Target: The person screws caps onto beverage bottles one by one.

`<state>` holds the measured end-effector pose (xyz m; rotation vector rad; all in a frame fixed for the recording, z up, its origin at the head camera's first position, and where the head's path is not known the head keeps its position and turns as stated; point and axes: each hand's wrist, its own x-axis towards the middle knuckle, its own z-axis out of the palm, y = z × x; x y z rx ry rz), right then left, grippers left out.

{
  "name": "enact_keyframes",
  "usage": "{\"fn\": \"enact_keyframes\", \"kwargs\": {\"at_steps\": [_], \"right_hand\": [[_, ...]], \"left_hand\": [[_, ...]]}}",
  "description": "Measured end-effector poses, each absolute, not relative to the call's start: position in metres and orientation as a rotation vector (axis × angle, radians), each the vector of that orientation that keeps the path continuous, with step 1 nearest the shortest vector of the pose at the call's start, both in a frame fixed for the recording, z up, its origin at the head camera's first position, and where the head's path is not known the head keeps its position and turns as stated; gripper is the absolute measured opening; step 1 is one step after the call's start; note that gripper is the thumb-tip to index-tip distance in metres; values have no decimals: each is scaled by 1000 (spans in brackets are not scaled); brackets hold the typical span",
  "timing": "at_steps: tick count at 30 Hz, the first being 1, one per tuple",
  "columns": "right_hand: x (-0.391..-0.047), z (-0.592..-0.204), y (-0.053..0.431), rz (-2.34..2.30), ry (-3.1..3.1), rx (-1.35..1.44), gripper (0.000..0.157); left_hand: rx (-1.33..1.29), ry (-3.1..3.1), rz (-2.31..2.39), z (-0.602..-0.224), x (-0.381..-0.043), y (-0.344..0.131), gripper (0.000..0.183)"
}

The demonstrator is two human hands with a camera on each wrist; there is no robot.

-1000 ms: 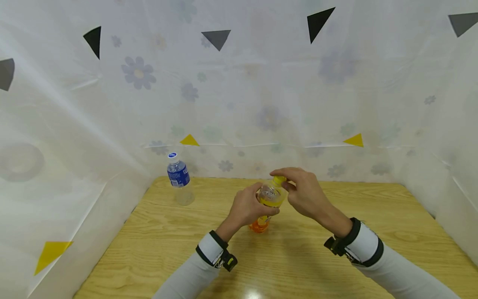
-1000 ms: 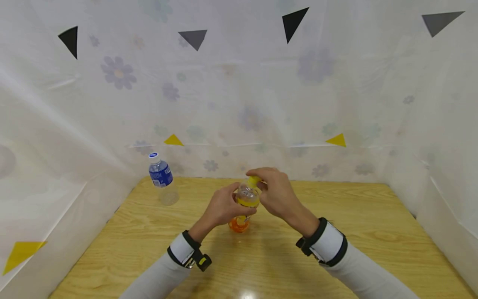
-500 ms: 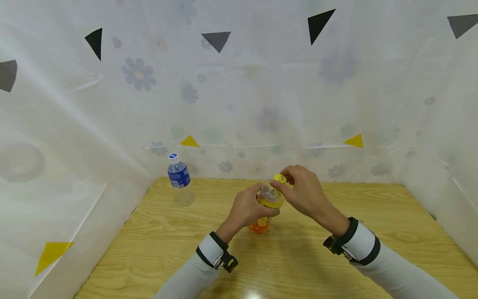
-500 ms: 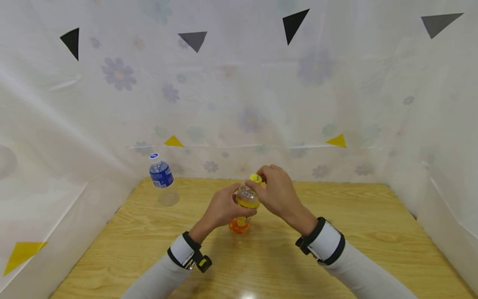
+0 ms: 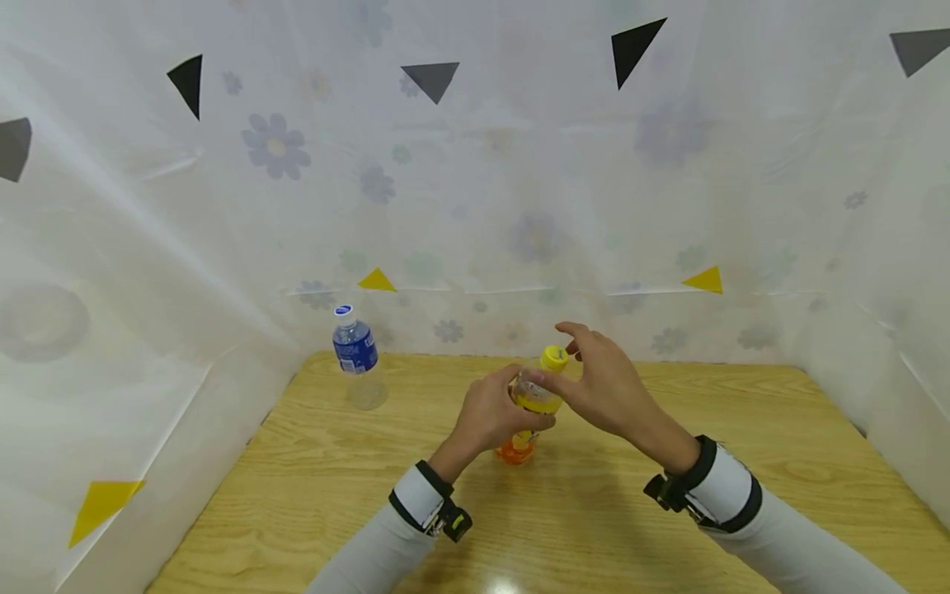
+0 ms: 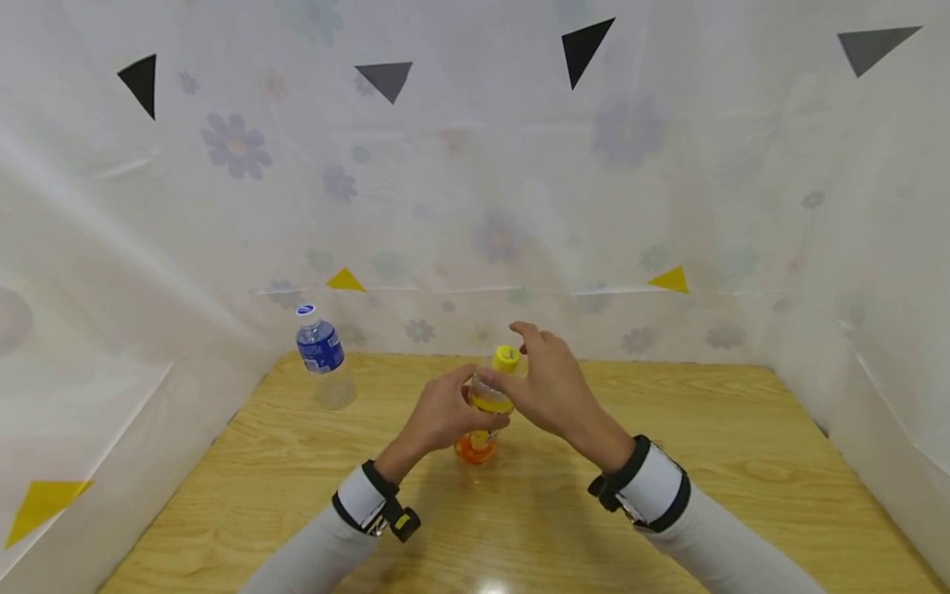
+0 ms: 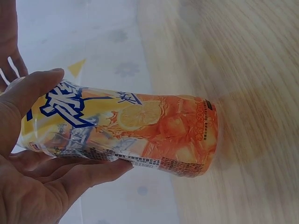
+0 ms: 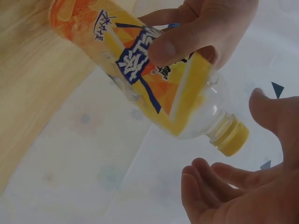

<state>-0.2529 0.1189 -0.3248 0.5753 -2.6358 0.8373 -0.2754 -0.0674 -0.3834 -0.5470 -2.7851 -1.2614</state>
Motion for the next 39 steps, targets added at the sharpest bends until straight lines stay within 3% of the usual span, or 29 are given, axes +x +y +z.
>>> {"fn": "enact_keyframes", "kwargs": {"at_steps": [11, 22, 28, 39], "right_hand": [[-250, -323, 119, 835, -2544, 752, 47], [-251, -325, 117, 825, -2508, 764, 38], [-254, -326, 117, 833, -2505, 696, 23], [-257, -331, 118, 842, -2488, 643, 19]], "left_hand": [[-578, -2745, -1275, -384, -276, -68, 56], [-580, -2737, -1265, -385, -278, -69, 56], [-576, -2738, -1259, -385, -278, -69, 56], [-565, -2755, -1253, -386, -277, -68, 55]]}}
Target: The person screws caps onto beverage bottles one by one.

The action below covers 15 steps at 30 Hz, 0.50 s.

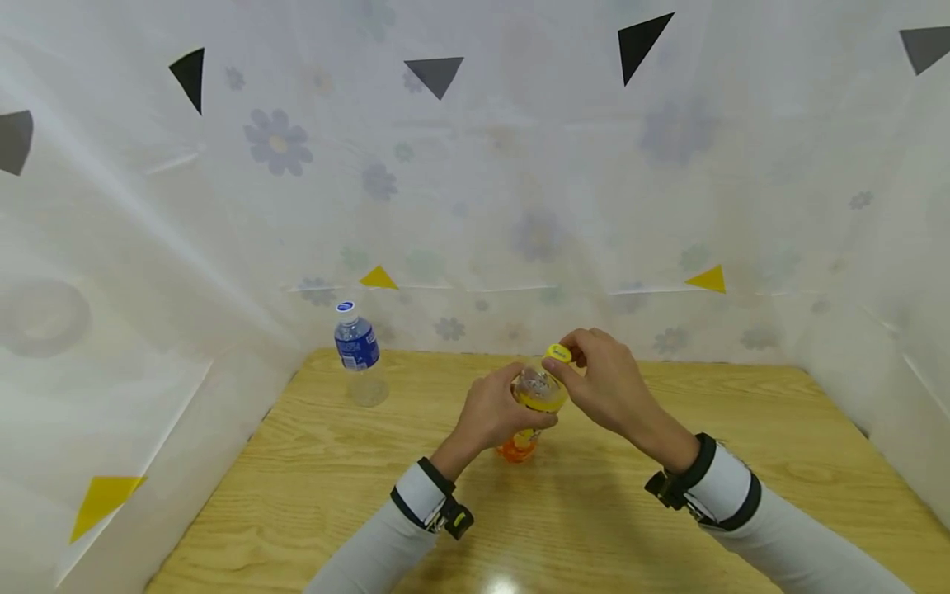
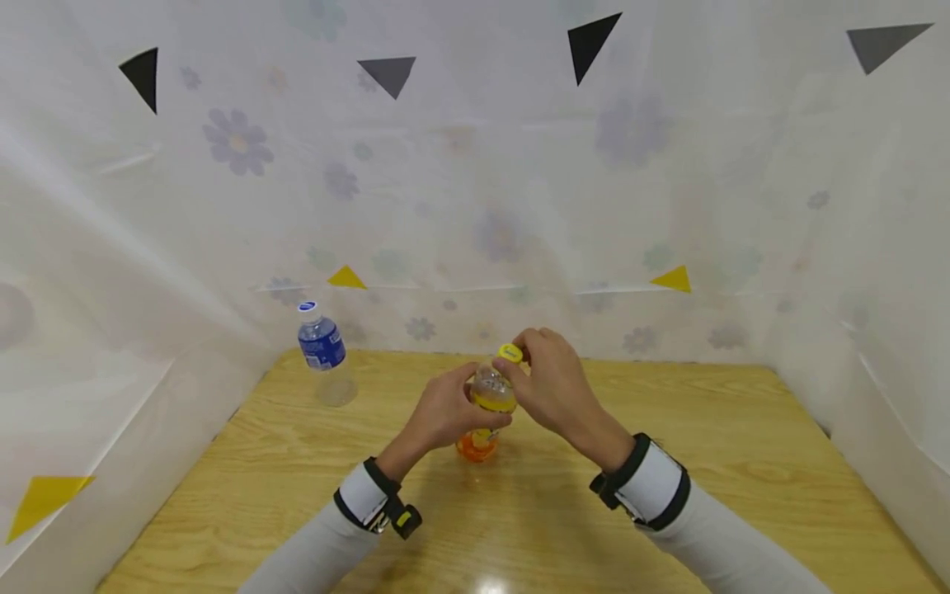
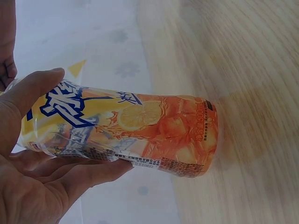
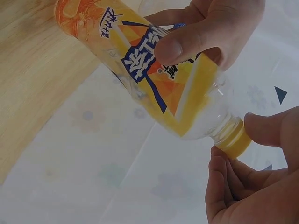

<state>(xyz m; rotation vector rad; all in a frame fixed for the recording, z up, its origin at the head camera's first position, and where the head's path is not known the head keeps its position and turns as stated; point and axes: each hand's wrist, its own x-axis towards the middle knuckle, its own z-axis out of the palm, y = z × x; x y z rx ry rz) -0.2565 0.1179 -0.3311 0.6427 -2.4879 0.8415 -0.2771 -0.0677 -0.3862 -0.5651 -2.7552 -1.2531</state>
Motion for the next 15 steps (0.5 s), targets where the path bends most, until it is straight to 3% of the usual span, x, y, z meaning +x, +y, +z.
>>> {"fn": "enact_keyframes", "kwargs": {"at_steps": [4, 11, 15], "right_hand": [[-256, -330, 118, 835, -2502, 635, 21], [-255, -326, 119, 800, -2596, 619, 60], [-253, -323, 120, 830, -2563, 711, 55]], "left_hand": [[-563, -2757, -1245, -386, -277, -68, 54], [-570, -2763, -1254, -386, -277, -68, 56], [-575, -2755, -1255, -386, -277, -68, 57]]}}
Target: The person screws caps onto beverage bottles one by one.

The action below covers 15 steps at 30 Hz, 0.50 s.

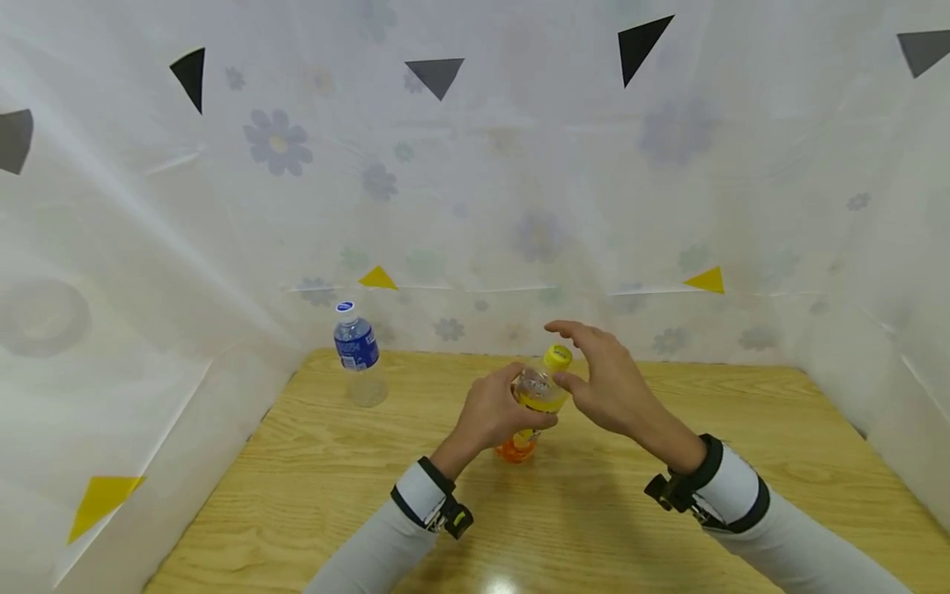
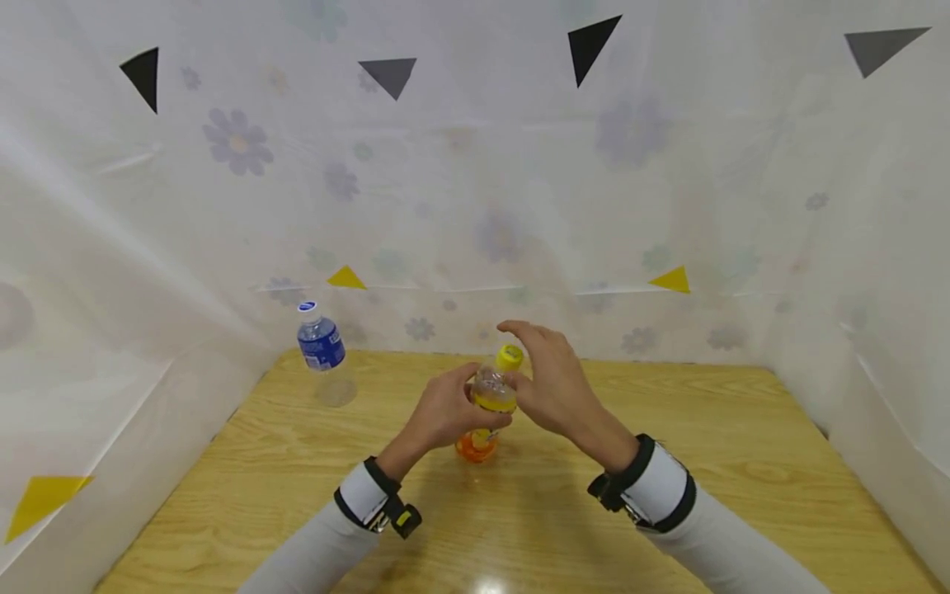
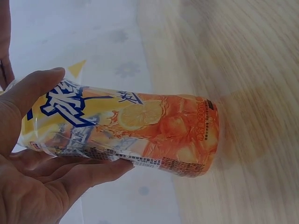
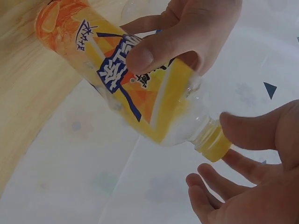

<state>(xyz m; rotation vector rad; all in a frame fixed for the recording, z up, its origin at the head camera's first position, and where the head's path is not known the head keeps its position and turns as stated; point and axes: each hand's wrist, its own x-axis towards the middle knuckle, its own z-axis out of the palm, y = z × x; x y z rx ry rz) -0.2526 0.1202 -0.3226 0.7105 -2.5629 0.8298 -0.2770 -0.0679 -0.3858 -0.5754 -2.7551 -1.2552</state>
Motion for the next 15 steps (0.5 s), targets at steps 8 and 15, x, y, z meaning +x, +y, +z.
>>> {"fn": "enact_keyframes", "kwargs": {"at_steps": [8, 15], "right_hand": [[-250, -321, 120, 833, -2535, 799, 55], [-251, -325, 122, 837, -2487, 801, 52]], "left_hand": [[-547, -2767, -1278, -385, -276, -68, 60], [-575, -2751, -1301, -385, -276, -67, 58]]}}
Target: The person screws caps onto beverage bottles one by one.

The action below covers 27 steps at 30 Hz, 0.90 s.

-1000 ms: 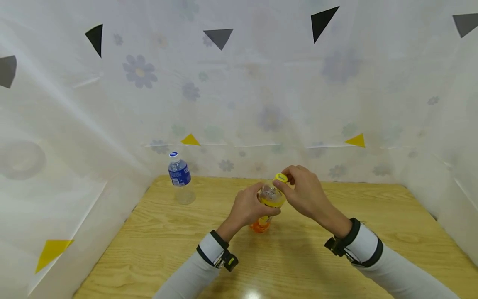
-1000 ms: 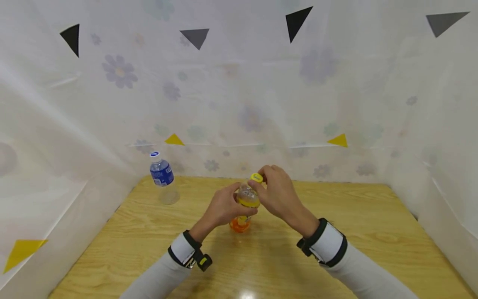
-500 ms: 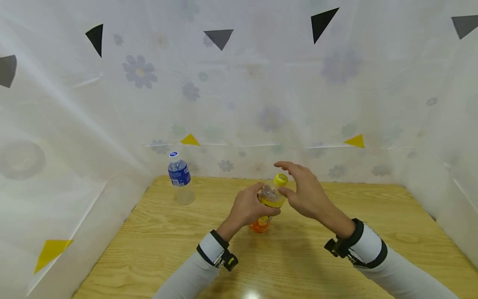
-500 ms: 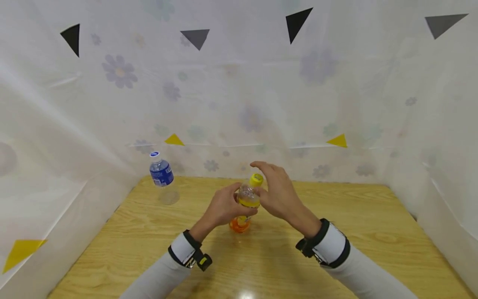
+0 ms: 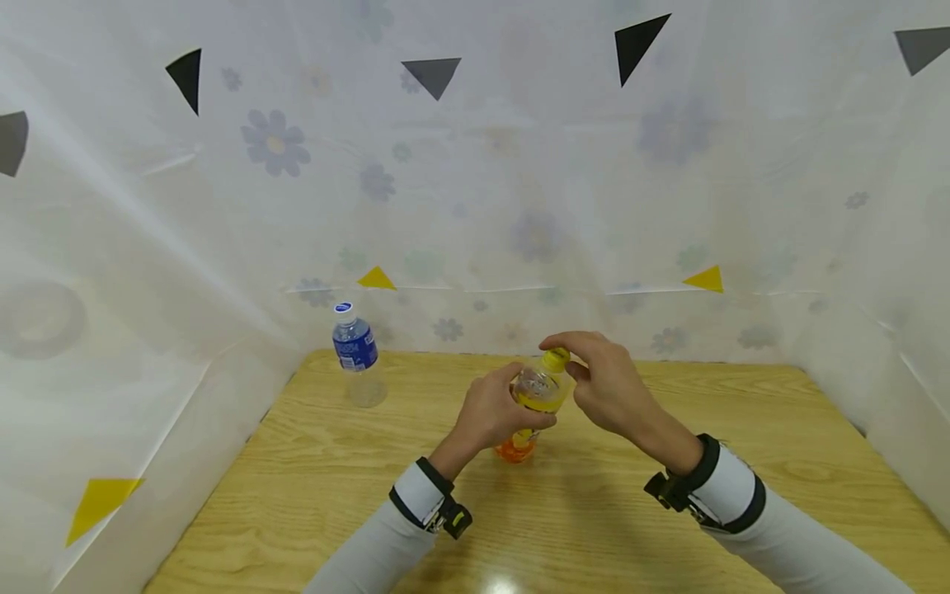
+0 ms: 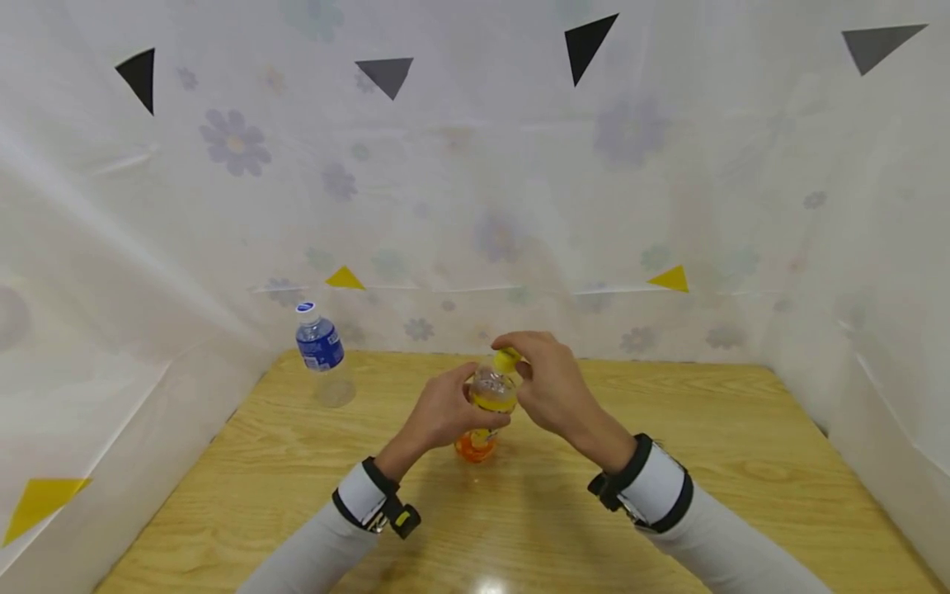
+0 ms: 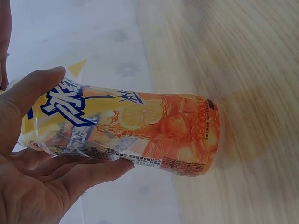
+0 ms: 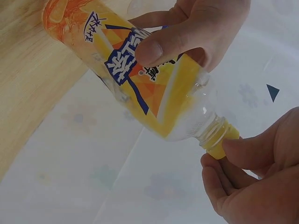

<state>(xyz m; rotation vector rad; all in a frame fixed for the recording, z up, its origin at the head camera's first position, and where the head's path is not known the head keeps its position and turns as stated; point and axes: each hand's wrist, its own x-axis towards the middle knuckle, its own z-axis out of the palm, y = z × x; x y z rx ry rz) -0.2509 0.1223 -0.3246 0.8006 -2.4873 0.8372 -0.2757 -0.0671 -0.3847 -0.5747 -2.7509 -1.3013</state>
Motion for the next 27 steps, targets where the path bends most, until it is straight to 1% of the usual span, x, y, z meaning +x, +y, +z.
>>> {"fn": "enact_keyframes", "kwargs": {"at_steps": [5, 11, 13, 24, 27], "right_hand": [[-251, -325, 123, 837, -2486, 783, 45], [-252, -325, 122, 814, -2494, 726, 26], [-253, -326, 122, 803, -2489, 706, 23], [-255, -330, 121, 799, -2468, 658, 22], [-255, -329, 121, 793, -2487, 653, 26]], "left_hand": [[-576, -2757, -1302, -384, -276, -66, 57], [-577, -2762, -1276, -383, -276, -64, 57], [-577, -2763, -1270, -383, -276, -64, 56], [-576, -2765, -1259, -383, -276, -65, 55], [-574, -2767, -1256, -384, -276, -65, 56]]}}
